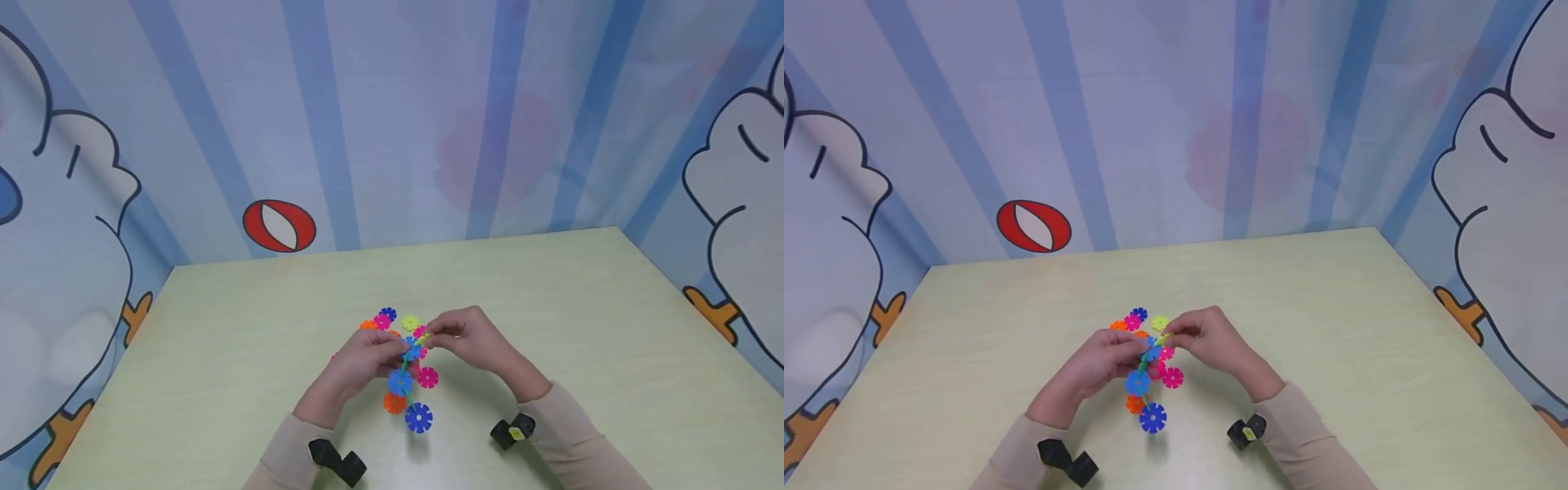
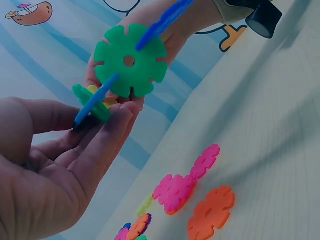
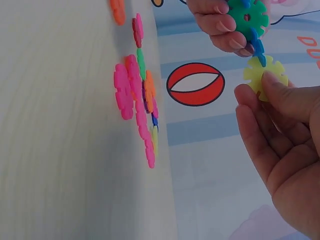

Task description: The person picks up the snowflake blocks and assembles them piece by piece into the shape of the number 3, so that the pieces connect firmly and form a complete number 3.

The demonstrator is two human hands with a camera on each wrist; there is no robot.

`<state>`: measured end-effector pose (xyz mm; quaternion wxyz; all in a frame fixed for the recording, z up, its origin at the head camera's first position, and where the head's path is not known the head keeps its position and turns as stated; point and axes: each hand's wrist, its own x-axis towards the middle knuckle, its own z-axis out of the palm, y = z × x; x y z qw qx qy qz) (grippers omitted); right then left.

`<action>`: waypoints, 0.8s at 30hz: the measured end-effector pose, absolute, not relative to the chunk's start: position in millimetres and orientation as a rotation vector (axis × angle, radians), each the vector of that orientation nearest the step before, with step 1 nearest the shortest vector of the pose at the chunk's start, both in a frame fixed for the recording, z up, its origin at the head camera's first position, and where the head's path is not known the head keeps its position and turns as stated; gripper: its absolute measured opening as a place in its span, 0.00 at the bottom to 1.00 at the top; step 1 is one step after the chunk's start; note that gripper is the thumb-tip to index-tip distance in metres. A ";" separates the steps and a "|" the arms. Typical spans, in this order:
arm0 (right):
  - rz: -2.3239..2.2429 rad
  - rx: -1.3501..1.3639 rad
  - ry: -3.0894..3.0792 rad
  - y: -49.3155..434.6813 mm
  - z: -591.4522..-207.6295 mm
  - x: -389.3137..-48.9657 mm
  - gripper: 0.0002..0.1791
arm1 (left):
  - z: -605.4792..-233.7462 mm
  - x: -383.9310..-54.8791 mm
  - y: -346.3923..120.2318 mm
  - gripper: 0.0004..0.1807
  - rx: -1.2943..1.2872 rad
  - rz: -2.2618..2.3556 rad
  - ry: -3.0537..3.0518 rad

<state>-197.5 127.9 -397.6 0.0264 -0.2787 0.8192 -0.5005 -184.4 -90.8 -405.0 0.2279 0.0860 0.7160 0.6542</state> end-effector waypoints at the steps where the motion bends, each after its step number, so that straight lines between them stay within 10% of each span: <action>1: -1.551 -0.855 2.516 128.3 -398.1 -198.0 0.05 | -405.7 -185.0 -90.9 0.15 0.236 1.809 1.948; 24: -1.474 -0.855 2.427 120.5 -402.7 -196.8 0.05 | -407.2 -187.5 -89.7 0.21 0.282 1.806 1.810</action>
